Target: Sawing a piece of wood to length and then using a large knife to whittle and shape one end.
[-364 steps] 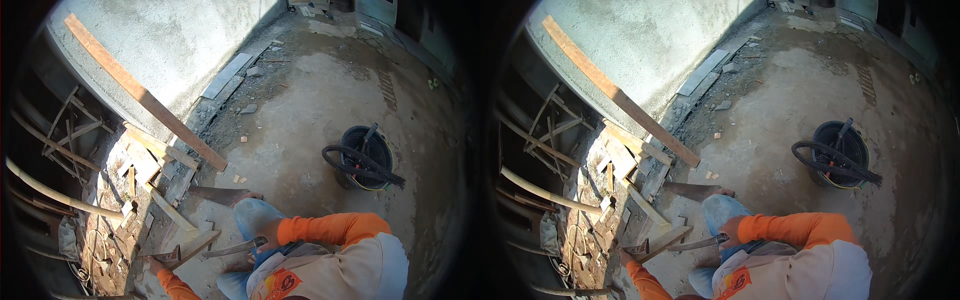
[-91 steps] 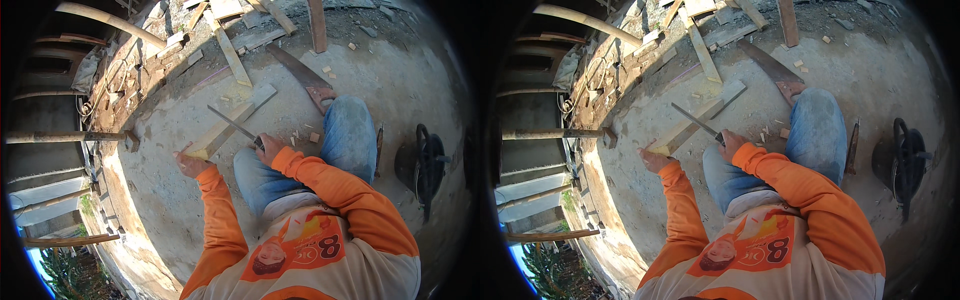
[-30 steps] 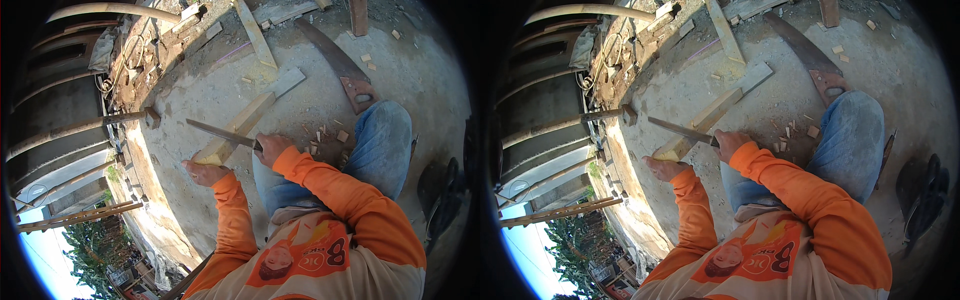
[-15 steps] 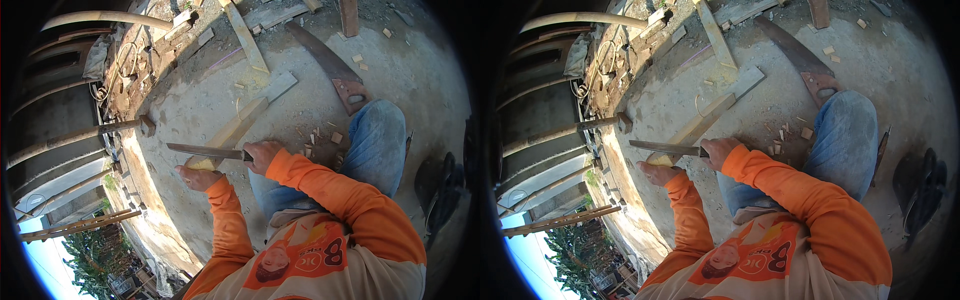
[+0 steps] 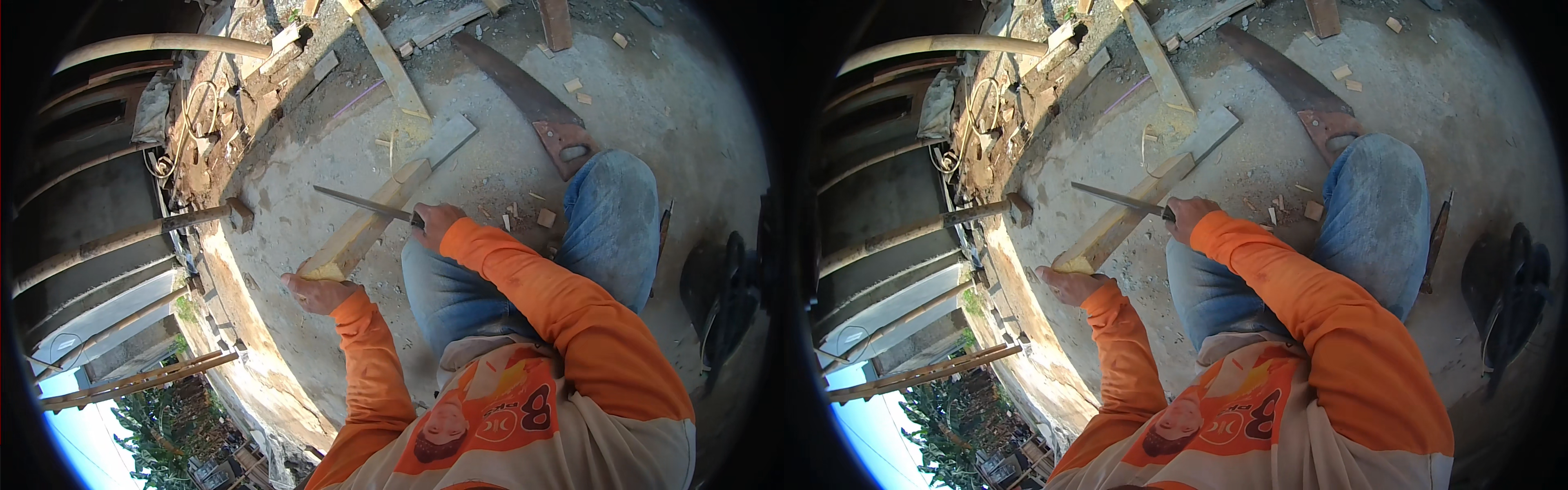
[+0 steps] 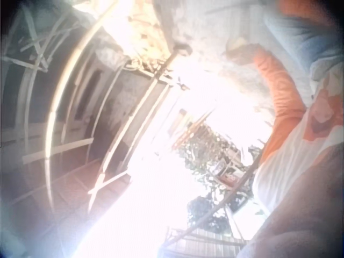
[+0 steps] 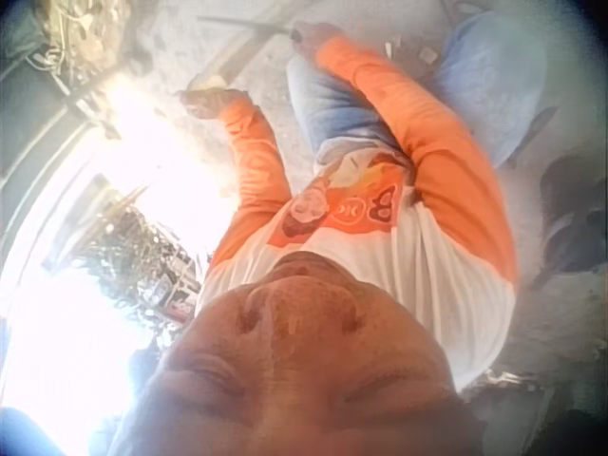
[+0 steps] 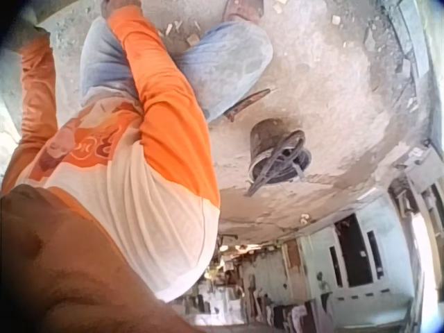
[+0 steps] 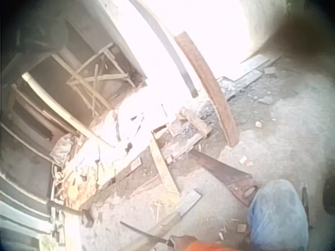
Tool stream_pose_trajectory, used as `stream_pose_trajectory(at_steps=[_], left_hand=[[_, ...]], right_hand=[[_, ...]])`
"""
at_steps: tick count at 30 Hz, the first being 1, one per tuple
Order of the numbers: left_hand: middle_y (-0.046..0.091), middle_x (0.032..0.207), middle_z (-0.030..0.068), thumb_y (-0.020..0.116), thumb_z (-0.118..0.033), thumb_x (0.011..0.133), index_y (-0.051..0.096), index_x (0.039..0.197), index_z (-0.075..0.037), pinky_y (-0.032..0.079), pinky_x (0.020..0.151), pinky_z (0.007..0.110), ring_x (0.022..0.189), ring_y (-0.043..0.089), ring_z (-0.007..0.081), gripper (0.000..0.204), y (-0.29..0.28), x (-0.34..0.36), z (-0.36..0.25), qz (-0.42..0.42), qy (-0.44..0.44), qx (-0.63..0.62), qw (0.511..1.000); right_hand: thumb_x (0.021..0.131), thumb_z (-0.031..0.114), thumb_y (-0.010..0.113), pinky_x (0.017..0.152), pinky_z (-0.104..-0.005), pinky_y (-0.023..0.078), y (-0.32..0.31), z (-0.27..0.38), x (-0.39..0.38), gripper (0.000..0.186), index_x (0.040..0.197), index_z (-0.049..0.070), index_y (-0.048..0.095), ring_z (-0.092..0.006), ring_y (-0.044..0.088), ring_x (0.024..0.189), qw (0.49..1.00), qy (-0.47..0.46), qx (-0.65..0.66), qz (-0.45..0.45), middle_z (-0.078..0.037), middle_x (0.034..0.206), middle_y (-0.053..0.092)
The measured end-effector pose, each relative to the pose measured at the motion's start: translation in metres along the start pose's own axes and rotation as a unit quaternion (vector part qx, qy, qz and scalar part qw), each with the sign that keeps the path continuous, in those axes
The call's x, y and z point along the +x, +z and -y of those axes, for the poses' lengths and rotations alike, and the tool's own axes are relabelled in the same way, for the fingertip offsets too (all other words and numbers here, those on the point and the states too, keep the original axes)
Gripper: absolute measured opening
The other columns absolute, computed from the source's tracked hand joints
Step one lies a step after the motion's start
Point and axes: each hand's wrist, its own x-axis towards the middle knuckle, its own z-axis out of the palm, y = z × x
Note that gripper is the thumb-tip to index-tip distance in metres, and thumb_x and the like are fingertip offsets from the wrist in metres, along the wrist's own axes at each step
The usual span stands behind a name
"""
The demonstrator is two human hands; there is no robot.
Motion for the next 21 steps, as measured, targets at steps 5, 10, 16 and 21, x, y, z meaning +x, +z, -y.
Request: stream_pose_trajectory(at_steps=[5, 10, 16, 21], left_hand=[[0.059, 0.08, 0.0129, 0.039, -0.051, 0.092, 0.06, 0.082, 0.0, 0.047, 0.064, 0.037, 0.071, 0.057, 0.0245, 0.056, 0.008, -0.003, -0.004, 0.038, 0.014, -0.01, 0.999], [0.059, 0.082, 0.0122, 0.038, -0.053, 0.092, 0.059, 0.085, 0.001, 0.047, 0.064, 0.038, 0.071, 0.056, 0.0246, 0.058, 0.005, 0.006, -0.008, 0.013, 0.046, 0.055, 0.997], [0.053, 0.102, 0.0191, 0.041, -0.057, 0.088, 0.052, 0.107, 0.004, 0.047, 0.077, 0.04, 0.087, 0.054, 0.0297, 0.064, -0.004, 0.015, 0.007, 0.073, 0.007, 0.018, 0.997], [0.049, 0.115, 0.0248, 0.048, -0.06, 0.083, 0.047, 0.12, 0.01, 0.045, 0.085, 0.042, 0.101, 0.053, 0.0343, 0.079, 0.002, -0.001, -0.013, 0.073, 0.066, 0.099, 0.99]], right_hand=[[0.078, 0.029, 0.062, 0.077, -0.0456, 0.048, 0.01, -0.092, 0.029, 0.031, 0.096, 0.005, 0.056, -0.0367, 0.062, 0.084, 0.993, 0.108, -0.007, -0.04, -0.017, 0.087, 0.064], [0.079, 0.029, 0.059, 0.08, -0.0429, 0.049, 0.002, -0.01, 0.007, 0.03, 0.101, 0.008, 0.059, -0.0349, 0.063, 0.086, 0.998, -0.04, -0.045, 0.036, -0.017, 0.091, 0.065], [0.08, 0.031, 0.059, 0.079, -0.0449, 0.049, 0.01, -0.062, 0.021, 0.03, 0.097, 0.006, 0.059, -0.0366, 0.062, 0.084, 0.997, 0.075, -0.015, -0.025, -0.017, 0.087, 0.065], [0.079, 0.031, 0.06, 0.078, -0.0452, 0.049, 0.019, -0.091, 0.022, 0.03, 0.097, 0.007, 0.059, -0.0372, 0.061, 0.086, 0.991, 0.117, 0.008, -0.066, -0.018, 0.089, 0.064]])
